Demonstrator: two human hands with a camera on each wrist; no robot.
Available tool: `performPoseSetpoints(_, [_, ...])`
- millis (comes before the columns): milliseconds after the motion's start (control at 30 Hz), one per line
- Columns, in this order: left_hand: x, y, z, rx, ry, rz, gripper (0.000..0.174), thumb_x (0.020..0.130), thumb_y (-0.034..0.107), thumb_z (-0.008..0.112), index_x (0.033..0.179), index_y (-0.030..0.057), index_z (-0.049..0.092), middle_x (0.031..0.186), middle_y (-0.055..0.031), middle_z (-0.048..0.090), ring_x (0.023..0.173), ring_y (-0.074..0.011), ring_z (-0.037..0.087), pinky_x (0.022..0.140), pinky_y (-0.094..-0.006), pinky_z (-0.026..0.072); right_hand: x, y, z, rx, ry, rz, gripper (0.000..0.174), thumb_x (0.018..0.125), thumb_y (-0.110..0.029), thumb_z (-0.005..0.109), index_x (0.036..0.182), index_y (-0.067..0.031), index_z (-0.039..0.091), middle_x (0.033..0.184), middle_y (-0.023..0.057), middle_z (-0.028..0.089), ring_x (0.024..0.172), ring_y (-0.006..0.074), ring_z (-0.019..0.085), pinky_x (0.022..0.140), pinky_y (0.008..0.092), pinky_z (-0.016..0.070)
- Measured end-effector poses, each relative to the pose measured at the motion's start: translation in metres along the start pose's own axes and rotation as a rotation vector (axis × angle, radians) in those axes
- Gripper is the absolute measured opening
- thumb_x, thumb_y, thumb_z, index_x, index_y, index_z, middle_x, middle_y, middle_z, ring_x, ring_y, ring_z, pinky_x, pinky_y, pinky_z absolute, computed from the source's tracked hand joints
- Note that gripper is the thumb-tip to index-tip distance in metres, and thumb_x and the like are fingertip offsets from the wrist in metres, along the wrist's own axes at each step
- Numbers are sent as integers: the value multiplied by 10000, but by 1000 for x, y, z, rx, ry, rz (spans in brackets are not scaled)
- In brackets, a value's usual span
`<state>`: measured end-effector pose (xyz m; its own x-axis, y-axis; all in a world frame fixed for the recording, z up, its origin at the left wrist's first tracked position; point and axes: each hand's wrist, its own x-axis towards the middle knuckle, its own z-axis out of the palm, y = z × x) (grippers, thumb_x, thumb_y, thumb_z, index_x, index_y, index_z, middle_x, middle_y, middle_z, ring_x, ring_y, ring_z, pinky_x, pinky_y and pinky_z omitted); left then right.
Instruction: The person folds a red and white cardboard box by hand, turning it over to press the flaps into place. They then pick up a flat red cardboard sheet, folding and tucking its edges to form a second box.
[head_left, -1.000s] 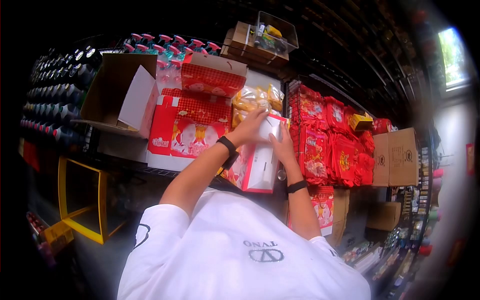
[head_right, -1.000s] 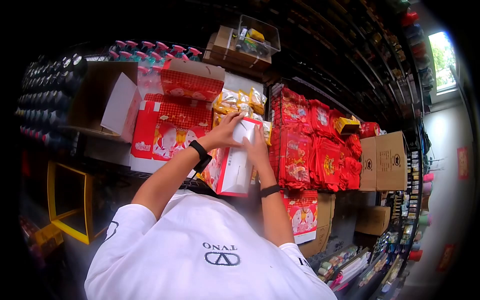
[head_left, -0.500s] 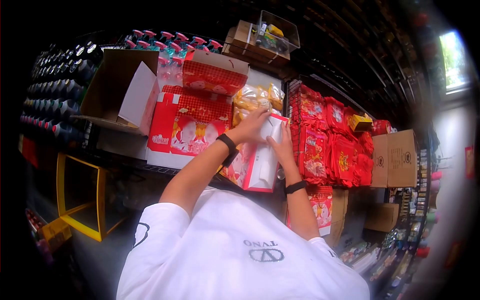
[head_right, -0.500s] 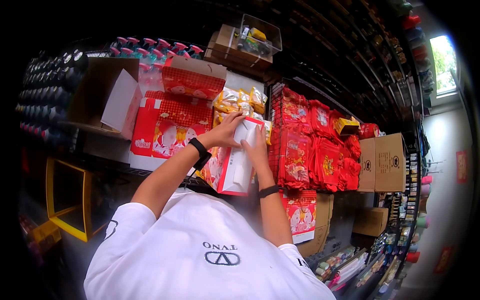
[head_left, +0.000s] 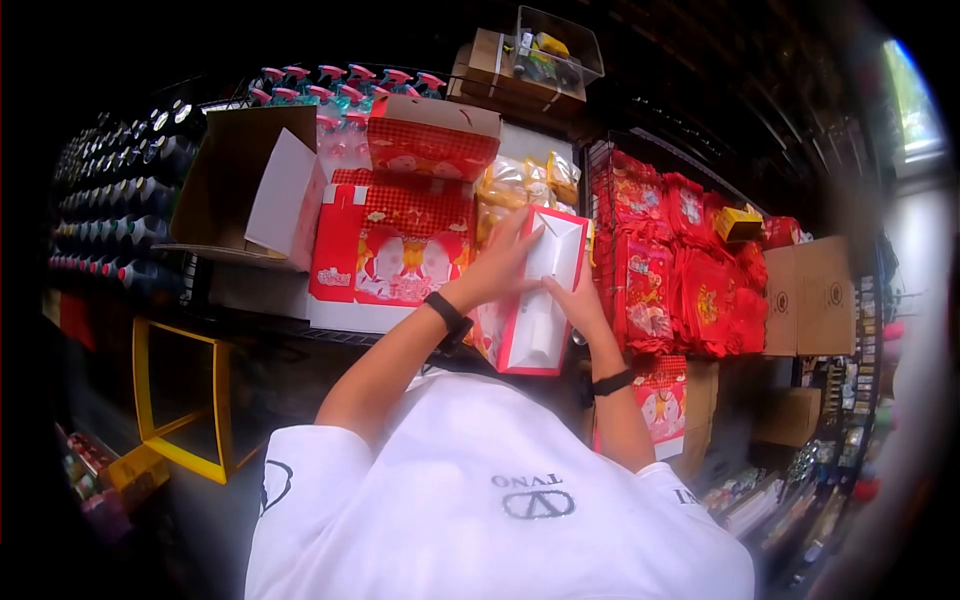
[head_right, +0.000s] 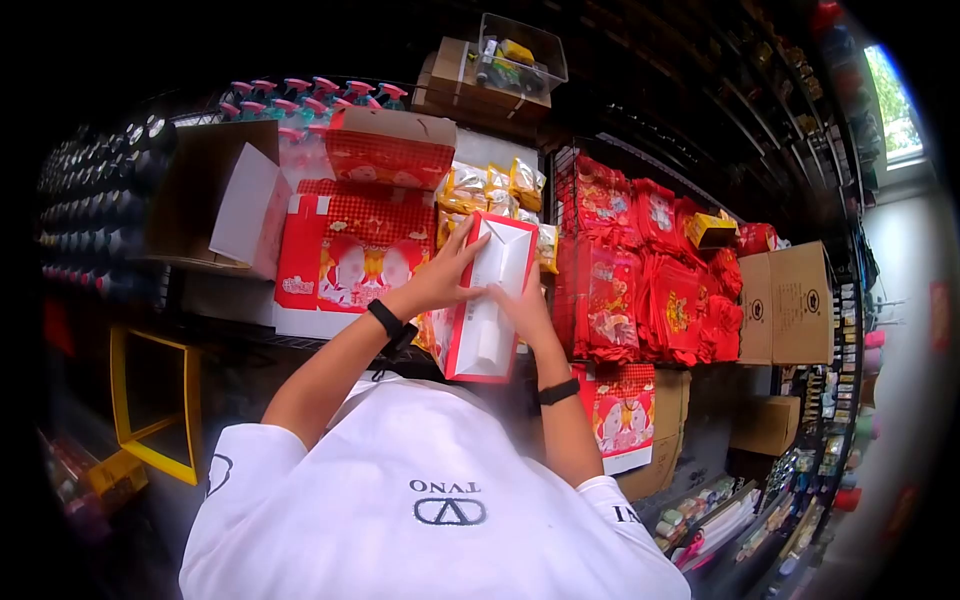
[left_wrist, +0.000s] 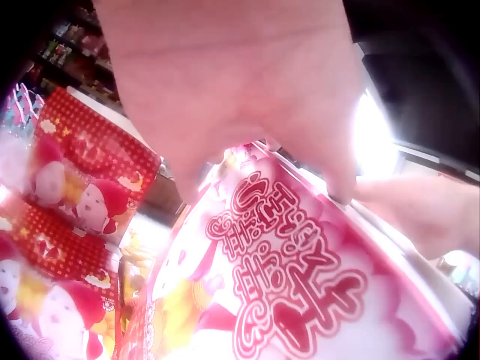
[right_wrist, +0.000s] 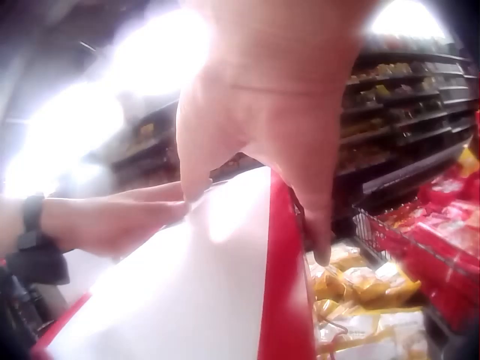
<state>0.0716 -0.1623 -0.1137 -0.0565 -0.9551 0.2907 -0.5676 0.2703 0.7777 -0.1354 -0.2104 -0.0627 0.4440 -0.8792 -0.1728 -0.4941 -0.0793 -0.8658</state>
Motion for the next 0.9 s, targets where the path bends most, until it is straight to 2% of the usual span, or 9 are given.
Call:
performPoseSetpoints(33, [-8, 9, -4, 66, 15, 49, 1040, 766, 333, 896, 1612, 107, 335, 1721, -204, 64, 1587, -423, 81, 1265, -484, 240, -13, -2, 1, -80, 1, -8, 1004, 881, -188, 795, 1583, 105, 140, 1452, 238, 536, 1301, 289, 582, 1058, 376, 495])
performPoseSetpoints(67, [-15, 16, -9, 95, -28, 66, 995, 748, 366, 907, 1588, 170, 410, 1719, -198, 83, 1578, -462, 72, 1263, -549, 215, -22, -1, -1, -137, -45, -11, 1165, 837, -250, 836, 1574, 146, 26, 1507, 309, 459, 1373, 362, 527, 1123, 404, 446])
performPoseSetpoints(200, [-38, 23, -7, 201, -104, 252, 1032, 703, 424, 922, 1586, 250, 418, 1707, -172, 159, 1558, -506, 76, 1237, -640, 199, -65, 19, 10, -341, 32, 2, 1137, 807, -255, 847, 1621, 23, 103, 1552, 301, 402, 1402, 388, 492, 1134, 433, 436])
performPoseSetpoints(267, [-40, 31, -7, 198, -163, 248, 1071, 687, 414, 929, 1599, 242, 393, 1706, -168, 170, 1556, -503, 90, 1234, -641, 204, -70, 34, 8, -320, 13, -45, 1150, 791, -264, 847, 1623, 14, 102, 1567, 319, 375, 1412, 414, 479, 1140, 439, 430])
performPoseSetpoints(367, [-42, 44, -3, 229, -246, 201, 1124, 670, 387, 938, 1616, 221, 354, 1704, -172, 180, 1552, -502, 110, 1230, -639, 212, -78, 16, 6, -159, -1, 28, 1151, 779, -249, 839, 1629, -11, 101, 1579, 320, 362, 1411, 429, 477, 1139, 437, 431])
performPoseSetpoints(500, [-44, 46, 7, 265, -242, 185, 1148, 629, 402, 937, 1595, 151, 370, 1652, -204, 293, 1503, -505, 247, 1202, -619, 268, -78, 12, 7, -316, 6, 117, 1203, 782, -270, 821, 1600, 93, 17, 1597, 375, 283, 1490, 462, 349, 1188, 447, 376])
performPoseSetpoints(600, [-42, 43, 7, 271, -236, 219, 1156, 618, 381, 943, 1594, 143, 372, 1651, -211, 292, 1505, -508, 245, 1206, -606, 275, -80, 11, 12, -336, -17, 130, 1220, 794, -299, 809, 1579, 137, -17, 1613, 396, 217, 1525, 465, 273, 1221, 438, 328])
performPoseSetpoints(700, [-40, 45, 7, 268, -236, 216, 1153, 616, 354, 948, 1593, 142, 373, 1656, -214, 279, 1516, -509, 223, 1219, -587, 273, -80, 6, 9, -285, -51, 194, 1215, 803, -300, 804, 1589, 118, -23, 1624, 394, 191, 1529, 469, 262, 1228, 432, 314])
performPoseSetpoints(900, [-42, 47, 6, 220, -309, 118, 1143, 640, 324, 956, 1611, 201, 366, 1710, -162, 198, 1570, -465, 118, 1247, -556, 260, -77, 35, 8, -198, 21, 117, 1116, 841, -196, 761, 1627, 38, 3, 1646, 331, 231, 1517, 424, 324, 1210, 411, 339])
